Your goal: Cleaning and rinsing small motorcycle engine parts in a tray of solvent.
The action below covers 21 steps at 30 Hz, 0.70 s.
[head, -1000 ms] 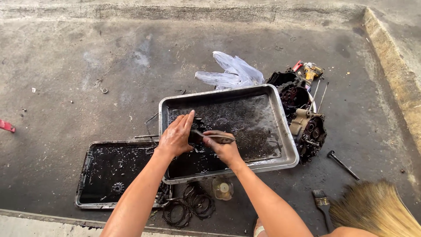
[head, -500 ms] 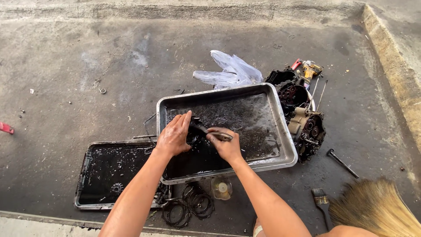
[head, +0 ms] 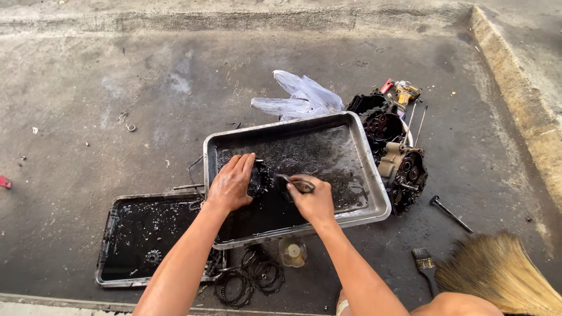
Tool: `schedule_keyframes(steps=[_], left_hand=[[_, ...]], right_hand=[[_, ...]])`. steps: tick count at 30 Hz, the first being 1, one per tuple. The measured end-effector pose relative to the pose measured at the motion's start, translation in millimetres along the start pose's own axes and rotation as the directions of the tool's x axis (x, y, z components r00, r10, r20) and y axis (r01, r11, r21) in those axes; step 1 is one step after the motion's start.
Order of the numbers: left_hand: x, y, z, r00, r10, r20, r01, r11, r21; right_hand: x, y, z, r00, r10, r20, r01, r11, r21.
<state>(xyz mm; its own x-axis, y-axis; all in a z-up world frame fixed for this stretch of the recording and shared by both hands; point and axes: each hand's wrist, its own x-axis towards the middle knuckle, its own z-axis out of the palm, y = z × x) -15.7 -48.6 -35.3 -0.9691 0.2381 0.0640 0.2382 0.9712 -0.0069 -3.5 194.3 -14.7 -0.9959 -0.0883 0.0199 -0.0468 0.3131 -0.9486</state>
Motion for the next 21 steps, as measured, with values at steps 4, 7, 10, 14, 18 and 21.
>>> schedule_keyframes(steps=[4,7,10,14,18,21], left_hand=[[-2,10,1,1.000,0.026,-0.001,-0.025,0.997,0.066],[-1,19,-9,0.997,0.017,0.073,-0.025,0.993,0.119],[1,21,-8,0.996,0.038,0.075,-0.047,0.992,0.120],[1,20,-10,0.993,0.057,0.099,-0.065,0.994,0.085],[0,14,-10,0.993,0.065,0.103,-0.070,0.996,0.049],[-6,12,-8,0.996,0.070,0.052,-0.075,0.992,0.106]], right_hand=[[-26,-5,-8,0.992,0.067,0.102,-0.055,0.992,-0.118],[-35,13,1,0.991,0.130,-0.040,-0.133,0.988,-0.079],[-44,17,-2,0.999,-0.008,0.035,0.013,0.990,-0.141],[-28,2,7,0.996,0.040,-0.074,-0.039,0.999,0.010],[-2,12,30,0.959,0.270,0.083,-0.280,0.873,0.400],[22,33,34,0.938,0.333,0.098,-0.346,0.876,0.335]])
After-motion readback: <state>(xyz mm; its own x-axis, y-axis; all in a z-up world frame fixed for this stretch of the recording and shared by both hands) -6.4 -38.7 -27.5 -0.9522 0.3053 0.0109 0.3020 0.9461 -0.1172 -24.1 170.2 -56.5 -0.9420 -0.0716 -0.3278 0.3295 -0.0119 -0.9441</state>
